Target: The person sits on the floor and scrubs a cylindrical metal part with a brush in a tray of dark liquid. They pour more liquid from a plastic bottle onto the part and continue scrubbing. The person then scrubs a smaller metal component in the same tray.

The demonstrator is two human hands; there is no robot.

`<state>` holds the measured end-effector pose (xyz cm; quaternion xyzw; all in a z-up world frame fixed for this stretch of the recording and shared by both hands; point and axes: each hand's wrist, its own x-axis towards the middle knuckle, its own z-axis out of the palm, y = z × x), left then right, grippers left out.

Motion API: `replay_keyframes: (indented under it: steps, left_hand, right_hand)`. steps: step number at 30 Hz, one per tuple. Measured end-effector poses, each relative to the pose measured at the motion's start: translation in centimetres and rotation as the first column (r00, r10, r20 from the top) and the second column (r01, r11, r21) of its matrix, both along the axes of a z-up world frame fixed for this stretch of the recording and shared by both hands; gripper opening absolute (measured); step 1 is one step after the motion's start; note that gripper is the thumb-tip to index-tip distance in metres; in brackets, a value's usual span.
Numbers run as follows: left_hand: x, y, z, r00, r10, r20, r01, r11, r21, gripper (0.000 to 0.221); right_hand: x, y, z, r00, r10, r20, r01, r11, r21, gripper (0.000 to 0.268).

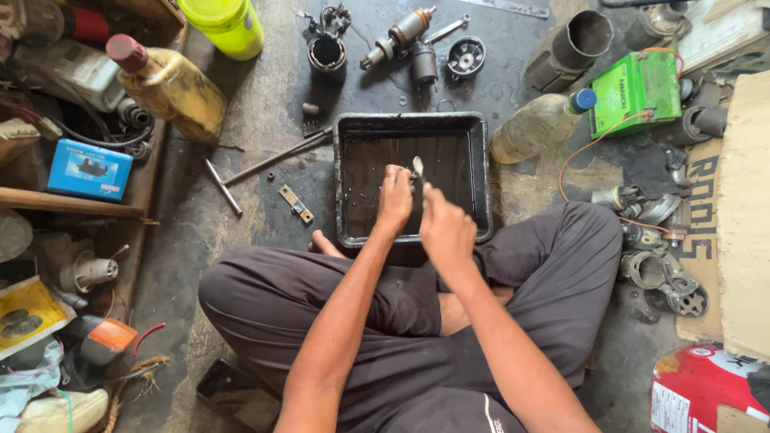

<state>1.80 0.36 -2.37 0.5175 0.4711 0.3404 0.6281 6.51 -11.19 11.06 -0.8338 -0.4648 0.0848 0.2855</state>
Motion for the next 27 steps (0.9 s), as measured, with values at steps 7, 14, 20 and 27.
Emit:
replay_keyframes:
  steps: [7,14,20,27]
  left_hand:
    - [-1.3,1.7,1.9,0.939,0.165,0.302,0.061,0.784,-0.618,0.024]
    - [-1.4,1.7,0.2,0.836,0.261,0.483,0.219,0.649,-0.729,0.03]
    - [-1.0,1.8,-2.4,0.892,0.225,0.392,0.118,0.722,-0.682,0.04]
    - [-1.1,1.5,-2.6,0.885,0.213,0.413,0.068,0.82,-0.569,0.043]
  right_hand:
    - [5.2,0.7,-1.3,0.978,-0.046,-0.203,0.044,0.999,-0.012,0.023]
    - [5.2,-0.8,-2.0,0.989,0.143,-0.046,-0.15,0.936,-0.319,0.025]
    - [1.4,-1.3,1.3,0.987,-0.004,-0.163,0.032,0.986,0.165,0.025]
    - [-2.2,0.2,0.2,0.993,0.001,-0.118,0.003,0.999,0.033,0.026]
